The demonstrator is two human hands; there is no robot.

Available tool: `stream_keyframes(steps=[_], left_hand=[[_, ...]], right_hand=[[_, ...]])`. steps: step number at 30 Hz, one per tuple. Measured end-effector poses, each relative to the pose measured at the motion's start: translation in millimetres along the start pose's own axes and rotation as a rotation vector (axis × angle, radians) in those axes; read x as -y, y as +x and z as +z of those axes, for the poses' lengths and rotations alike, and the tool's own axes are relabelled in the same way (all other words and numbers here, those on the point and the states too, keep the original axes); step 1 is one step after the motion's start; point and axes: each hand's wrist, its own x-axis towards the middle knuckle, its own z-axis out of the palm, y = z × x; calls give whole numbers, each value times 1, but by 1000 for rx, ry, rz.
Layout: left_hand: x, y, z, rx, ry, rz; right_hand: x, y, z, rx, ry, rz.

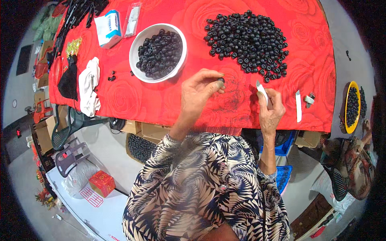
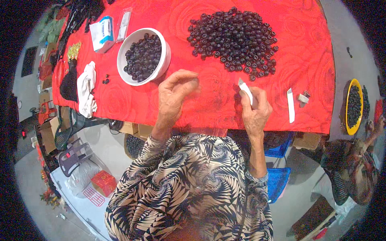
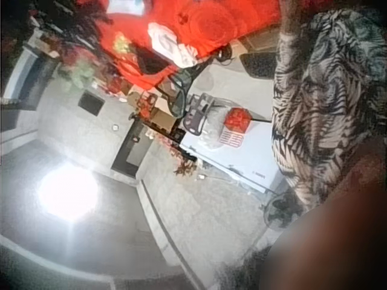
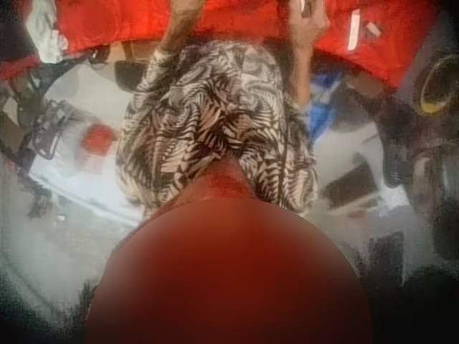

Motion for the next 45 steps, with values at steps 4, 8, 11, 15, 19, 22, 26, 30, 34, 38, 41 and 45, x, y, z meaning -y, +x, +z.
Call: stream_keyframes(steps=[4, 8, 11, 15, 19, 22, 26, 30, 34, 38, 41, 45], left_hand=[[4, -2, 0, 5, -64, 35], [6, -4, -2, 36, -47, 177], [7, -6, 1, 24, -119, 130], [15, -8, -1, 98, -417, 1], [20, -10, 3, 134, -552, -41], [24, -11, 1, 154, -626, -102], [32, -10, -3, 177, -665, -124], [34, -10, -5, 211, -713, -134], [35, -10, -7, 249, -731, -154], [37, -9, -10, 261, -728, -154], [39, -8, -12, 279, -732, -154], [34, -5, -6, 300, -714, -116]], right_hand=[[-1, -1, 2, -17, 35, 8], [2, 0, 0, 17, 45, 46], [26, -1, -3, 87, 128, 138], [58, -6, -3, 198, 186, 44], [71, -7, 1, 260, 131, -143], [74, -4, 3, 297, 111, -196], [77, -5, 4, 297, 110, -197], [76, -5, 7, 284, 77, -248], [76, -4, 7, 271, 66, -267], [74, -5, 8, 287, 71, -246], [73, -5, 8, 302, 53, -251], [73, -5, 7, 328, 39, -231]])
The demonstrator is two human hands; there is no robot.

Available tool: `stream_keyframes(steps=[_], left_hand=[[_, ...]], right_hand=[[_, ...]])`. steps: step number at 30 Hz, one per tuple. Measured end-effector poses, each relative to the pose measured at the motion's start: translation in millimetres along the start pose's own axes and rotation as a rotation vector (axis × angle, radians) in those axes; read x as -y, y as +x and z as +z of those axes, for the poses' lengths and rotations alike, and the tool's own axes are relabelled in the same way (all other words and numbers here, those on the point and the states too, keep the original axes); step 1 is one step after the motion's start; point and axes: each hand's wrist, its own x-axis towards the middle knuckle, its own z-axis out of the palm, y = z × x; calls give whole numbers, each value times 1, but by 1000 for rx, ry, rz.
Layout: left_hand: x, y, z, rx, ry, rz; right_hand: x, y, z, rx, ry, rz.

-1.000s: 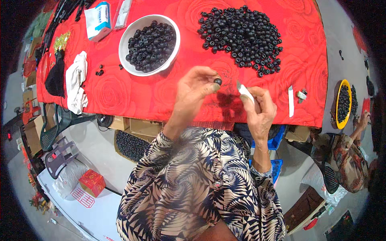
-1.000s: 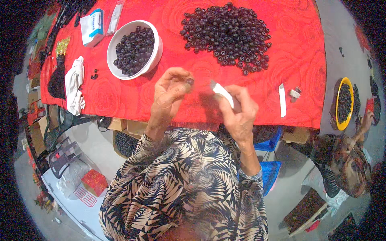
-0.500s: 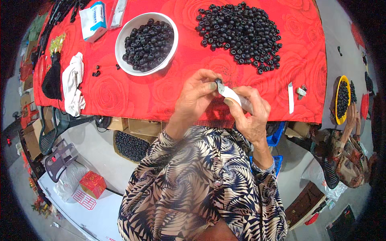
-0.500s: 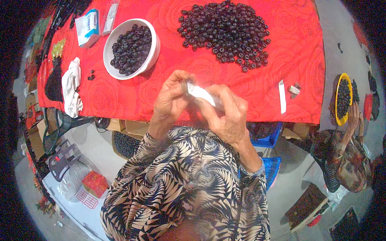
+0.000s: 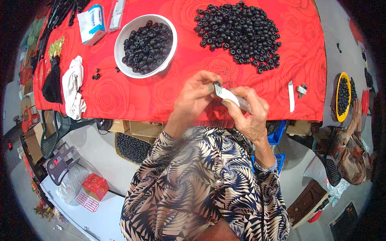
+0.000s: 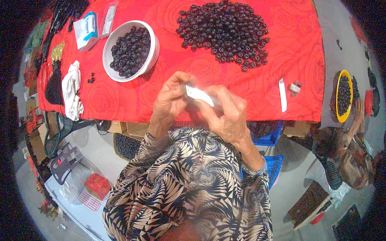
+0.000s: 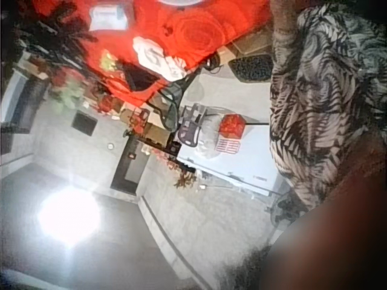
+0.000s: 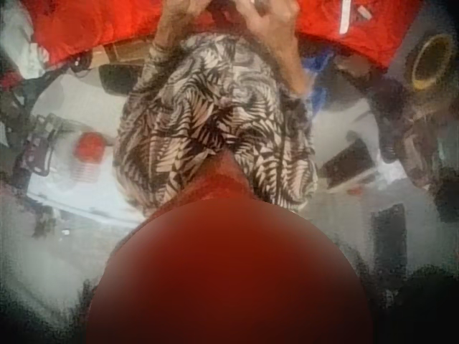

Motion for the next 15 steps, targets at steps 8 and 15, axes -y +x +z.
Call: stream_keyframes(steps=[8, 15], left_hand=[[-6, 0, 1, 3, 7, -87], [-11, -1, -1, 6, 86, -116]], right_hand=[[-2, 0, -2, 9, -14, -41], [-2, -2, -3, 37, 33, -4]])
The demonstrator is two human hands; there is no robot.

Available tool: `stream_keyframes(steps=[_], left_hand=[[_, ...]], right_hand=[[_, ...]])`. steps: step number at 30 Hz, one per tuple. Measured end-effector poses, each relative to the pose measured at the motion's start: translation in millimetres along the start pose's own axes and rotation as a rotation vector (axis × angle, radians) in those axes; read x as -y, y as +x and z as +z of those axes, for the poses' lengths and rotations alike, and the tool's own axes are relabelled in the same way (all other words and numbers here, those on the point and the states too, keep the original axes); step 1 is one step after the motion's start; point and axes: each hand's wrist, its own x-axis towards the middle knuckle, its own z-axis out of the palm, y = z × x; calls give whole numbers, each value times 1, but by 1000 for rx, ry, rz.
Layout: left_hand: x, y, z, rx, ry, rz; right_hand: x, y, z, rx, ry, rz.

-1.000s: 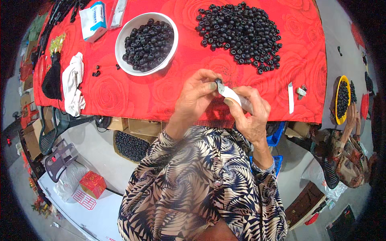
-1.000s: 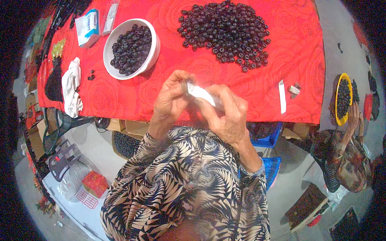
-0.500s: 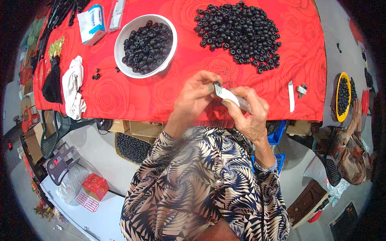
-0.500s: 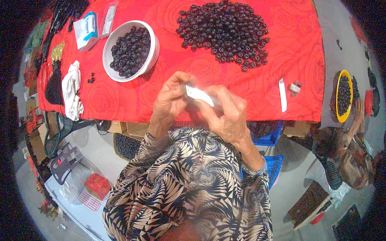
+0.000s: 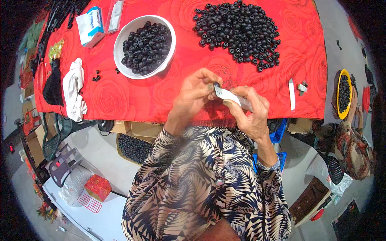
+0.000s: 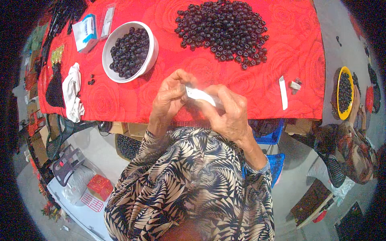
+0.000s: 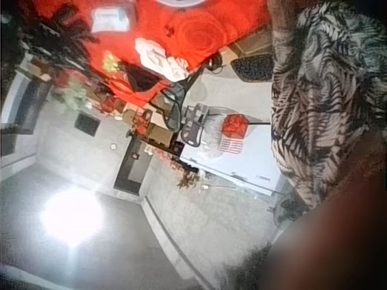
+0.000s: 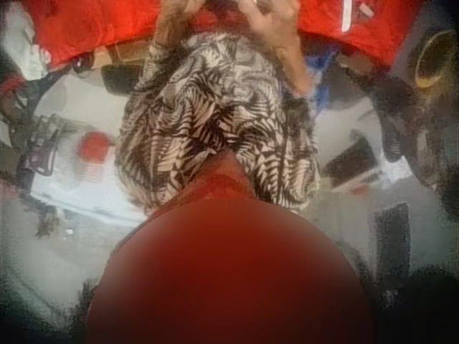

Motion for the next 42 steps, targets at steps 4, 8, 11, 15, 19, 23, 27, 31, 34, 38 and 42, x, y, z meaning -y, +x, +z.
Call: stream_keyframes(steps=[4, 8, 11, 15, 19, 23, 27, 31, 34, 38, 42], left_hand=[[1, 2, -2, 35, -25, -6], [-6, -3, 10, 141, -56, -63], [1, -3, 9, 78, -47, -42], [5, -4, 12, -104, -18, -6], [10, -4, 3, -38, -61, 8], [5, -4, 8, -59, -65, -14], [2, -4, 10, -13, -114, -11], [5, -5, 8, -76, -55, -13], [7, -3, 9, -111, -55, -2], [11, -4, 5, -61, -28, -25], [10, -4, 10, -61, 51, -51]], right_hand=[[-5, 3, -4, 36, 15, -56], [-43, 20, -10, -229, -174, 254], [-43, 16, -10, -253, 18, 308], [-33, 11, -2, -195, 174, 376], [-34, 8, -2, -186, 171, 403], [-35, 4, -2, -196, 172, 406], [-23, 1, -6, -171, 289, 431], [2, 2, -10, -91, 182, 300], [1, 0, -4, -90, 48, 150], [-4, 2, 9, -141, 83, -23], [-7, 1, 10, -131, 66, -111]])
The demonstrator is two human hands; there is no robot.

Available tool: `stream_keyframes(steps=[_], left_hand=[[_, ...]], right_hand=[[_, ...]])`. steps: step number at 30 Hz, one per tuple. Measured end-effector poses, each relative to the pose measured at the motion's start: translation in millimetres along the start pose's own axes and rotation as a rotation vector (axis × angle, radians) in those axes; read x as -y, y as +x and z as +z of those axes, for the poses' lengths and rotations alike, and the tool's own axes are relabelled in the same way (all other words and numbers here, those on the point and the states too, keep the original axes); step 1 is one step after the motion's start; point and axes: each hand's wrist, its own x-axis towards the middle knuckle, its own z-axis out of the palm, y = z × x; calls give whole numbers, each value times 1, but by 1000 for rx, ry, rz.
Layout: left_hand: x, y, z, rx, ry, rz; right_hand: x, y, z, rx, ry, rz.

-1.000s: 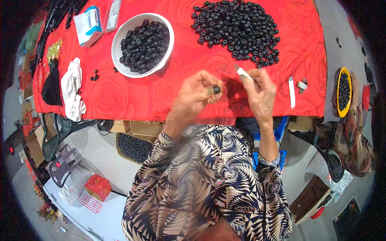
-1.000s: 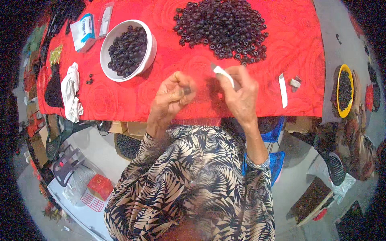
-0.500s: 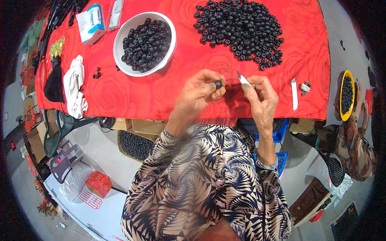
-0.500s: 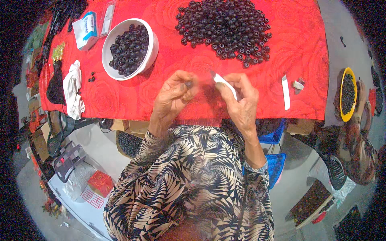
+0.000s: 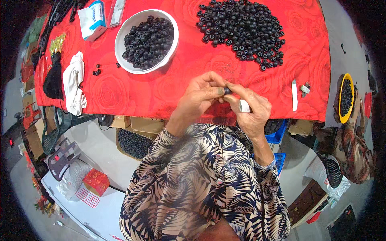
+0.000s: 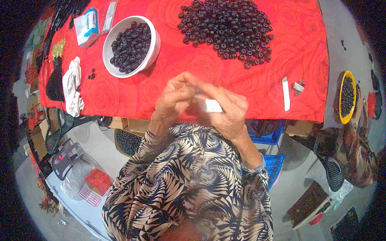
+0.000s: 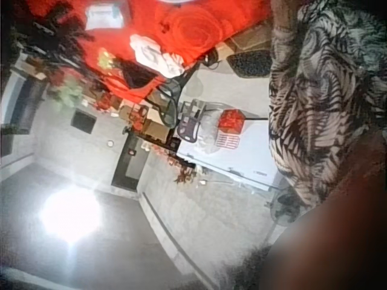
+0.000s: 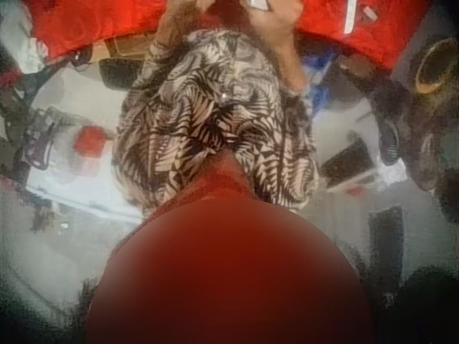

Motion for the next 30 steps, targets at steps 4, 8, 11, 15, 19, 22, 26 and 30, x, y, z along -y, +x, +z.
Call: stream_keyframes(steps=[4, 8, 11, 15, 19, 22, 26, 30], left_hand=[[2, -1, -3, -4, 17, -19], [6, -4, -1, 16, -89, -34], [7, -9, 1, 19, -118, -40], [14, -13, -1, 35, -144, -34], [19, -15, -4, 44, -154, -47], [19, -19, -4, 25, -128, -32], [10, -22, -2, -104, -120, 14], [3, -36, 1, -94, -81, 69]], right_hand=[[-1, -2, -2, 40, -129, -74], [-1, -6, -4, 48, -199, -159], [1, -7, -2, 4, -218, -278], [-4, -17, 3, -57, -212, -342], [-4, -22, 6, -62, -201, -385], [-4, -31, 8, 13, -184, -397], [-1, -44, 5, 16, -154, -247], [-3, -55, 9, -101, -144, -23]])
